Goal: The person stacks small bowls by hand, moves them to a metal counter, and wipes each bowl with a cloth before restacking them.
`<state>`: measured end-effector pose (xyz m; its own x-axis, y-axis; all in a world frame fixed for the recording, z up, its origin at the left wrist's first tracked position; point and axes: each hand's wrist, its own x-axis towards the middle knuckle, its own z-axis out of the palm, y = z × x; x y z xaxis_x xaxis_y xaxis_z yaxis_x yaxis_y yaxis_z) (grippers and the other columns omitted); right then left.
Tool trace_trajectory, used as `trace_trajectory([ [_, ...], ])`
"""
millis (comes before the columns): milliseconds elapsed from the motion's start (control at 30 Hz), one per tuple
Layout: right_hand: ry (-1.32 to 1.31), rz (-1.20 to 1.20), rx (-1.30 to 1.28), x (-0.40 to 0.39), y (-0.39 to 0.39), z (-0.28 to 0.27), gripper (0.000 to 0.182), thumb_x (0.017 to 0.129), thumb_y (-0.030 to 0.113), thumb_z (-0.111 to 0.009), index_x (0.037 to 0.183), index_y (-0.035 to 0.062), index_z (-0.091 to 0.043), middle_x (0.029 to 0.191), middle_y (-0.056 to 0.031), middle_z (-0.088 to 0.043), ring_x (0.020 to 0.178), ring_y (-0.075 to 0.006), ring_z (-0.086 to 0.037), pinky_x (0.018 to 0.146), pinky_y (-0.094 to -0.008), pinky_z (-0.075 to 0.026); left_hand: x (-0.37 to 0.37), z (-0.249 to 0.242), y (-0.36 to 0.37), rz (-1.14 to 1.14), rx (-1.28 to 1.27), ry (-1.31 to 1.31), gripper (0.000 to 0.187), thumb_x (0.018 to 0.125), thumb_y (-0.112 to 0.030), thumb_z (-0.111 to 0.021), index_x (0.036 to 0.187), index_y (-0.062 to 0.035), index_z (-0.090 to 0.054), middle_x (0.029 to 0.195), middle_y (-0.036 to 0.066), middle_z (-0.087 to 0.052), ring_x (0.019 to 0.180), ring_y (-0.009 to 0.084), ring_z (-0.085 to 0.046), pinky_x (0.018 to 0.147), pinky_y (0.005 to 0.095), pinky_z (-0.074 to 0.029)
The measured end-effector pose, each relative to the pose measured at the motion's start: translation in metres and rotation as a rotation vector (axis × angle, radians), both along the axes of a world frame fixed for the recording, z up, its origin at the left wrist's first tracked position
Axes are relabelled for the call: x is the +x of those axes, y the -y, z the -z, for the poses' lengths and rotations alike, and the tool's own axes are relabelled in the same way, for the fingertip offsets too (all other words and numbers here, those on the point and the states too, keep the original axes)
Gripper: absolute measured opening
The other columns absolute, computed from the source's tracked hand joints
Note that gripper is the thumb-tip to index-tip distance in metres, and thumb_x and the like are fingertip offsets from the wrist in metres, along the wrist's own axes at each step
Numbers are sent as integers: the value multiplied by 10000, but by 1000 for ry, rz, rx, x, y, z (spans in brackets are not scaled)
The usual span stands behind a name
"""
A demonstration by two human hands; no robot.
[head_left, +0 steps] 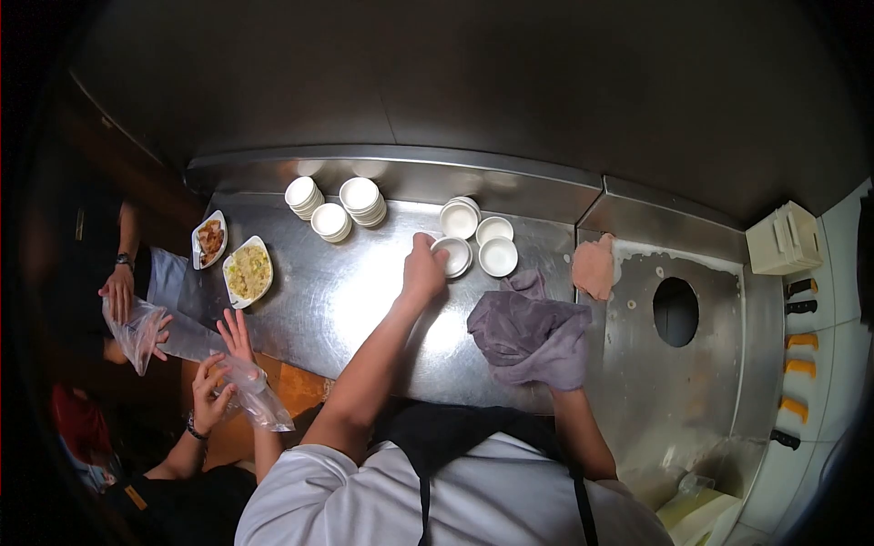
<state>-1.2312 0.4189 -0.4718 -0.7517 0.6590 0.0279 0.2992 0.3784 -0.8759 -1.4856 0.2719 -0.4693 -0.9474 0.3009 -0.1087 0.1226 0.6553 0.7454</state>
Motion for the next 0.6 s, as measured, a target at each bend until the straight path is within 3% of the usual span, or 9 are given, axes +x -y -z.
trace_trajectory([
  [67, 15, -6, -81, 4, -6, 17, 652, 843, 326, -673, 1290, -73, -417, 1178, -198, -567, 1033, -322, -578, 900, -372, -470, 5, 2, 0, 53, 33, -22, 324, 891, -166, -621, 1138, -27, -462, 942, 238, -660, 886, 379, -658, 788, 427, -497],
  [133, -70, 30, -179, 8, -9, 38, 640, 854, 336, -652, 1291, -69, -418, 1165, -189, -573, 1025, -321, -582, 900, -370, -472, 11, 4, -2, 102, 65, -41, 379, 899, -158, -610, 1227, -32, -466, 973, 236, -665, 909, 364, -663, 809, 409, -504],
  [267, -396, 126, -523, 5, -9, 69, 439, 980, 326, -513, 1257, -13, -488, 1093, -85, -606, 957, -212, -578, 870, -326, -474, 27, -11, -36, 281, 95, -131, 326, 879, -135, -616, 1182, -27, -567, 1062, 229, -641, 984, 370, -634, 854, 419, -494],
  [333, -195, 81, -132, 3, -15, 69, 401, 980, 288, -497, 1255, -5, -491, 1078, -83, -609, 969, -201, -571, 872, -327, -472, 29, -20, -49, 282, 48, -149, 333, 874, -142, -620, 1180, -17, -579, 1048, 234, -638, 982, 386, -625, 855, 444, -490],
  [367, 85, 31, 355, -8, -12, 27, 379, 976, 259, -494, 1251, -2, -493, 1070, -84, -609, 976, -199, -567, 872, -327, -469, 29, -25, -54, 287, 34, -135, 338, 875, -144, -619, 1184, -13, -579, 1052, 237, -639, 985, 387, -625, 857, 445, -490],
  [433, 213, 32, 584, -28, -27, 21, 379, 926, 218, -517, 1227, -11, -511, 1099, -132, -602, 1006, -258, -568, 881, -358, -467, 30, -27, -60, 302, 32, -99, 349, 876, -151, -619, 1190, -5, -579, 1053, 245, -643, 987, 392, -627, 858, 448, -490],
  [467, 53, 83, 330, -39, -43, 53, 400, 879, 206, -542, 1208, -22, -527, 1136, -180, -595, 1028, -320, -572, 891, -390, -467, 30, -25, -60, 311, 42, -76, 354, 877, -156, -618, 1193, -1, -579, 1051, 249, -646, 985, 395, -628, 858, 449, -490],
  [533, -10, 110, 149, -62, -64, 63, 346, 836, 180, -554, 1113, -27, -566, 1117, -228, -603, 1019, -378, -586, 872, -431, -470, 27, -22, -66, 334, 50, -47, 366, 879, -173, -615, 1199, 1, -578, 1044, 257, -650, 981, 400, -631, 857, 448, -492],
  [600, 196, 61, 293, -86, -79, 44, 225, 840, 155, -526, 961, -13, -613, 1005, -227, -633, 957, -372, -605, 815, -449, -475, 31, -16, -77, 355, 50, -26, 381, 883, -196, -609, 1208, 0, -576, 1037, 263, -654, 975, 405, -634, 855, 444, -494],
])
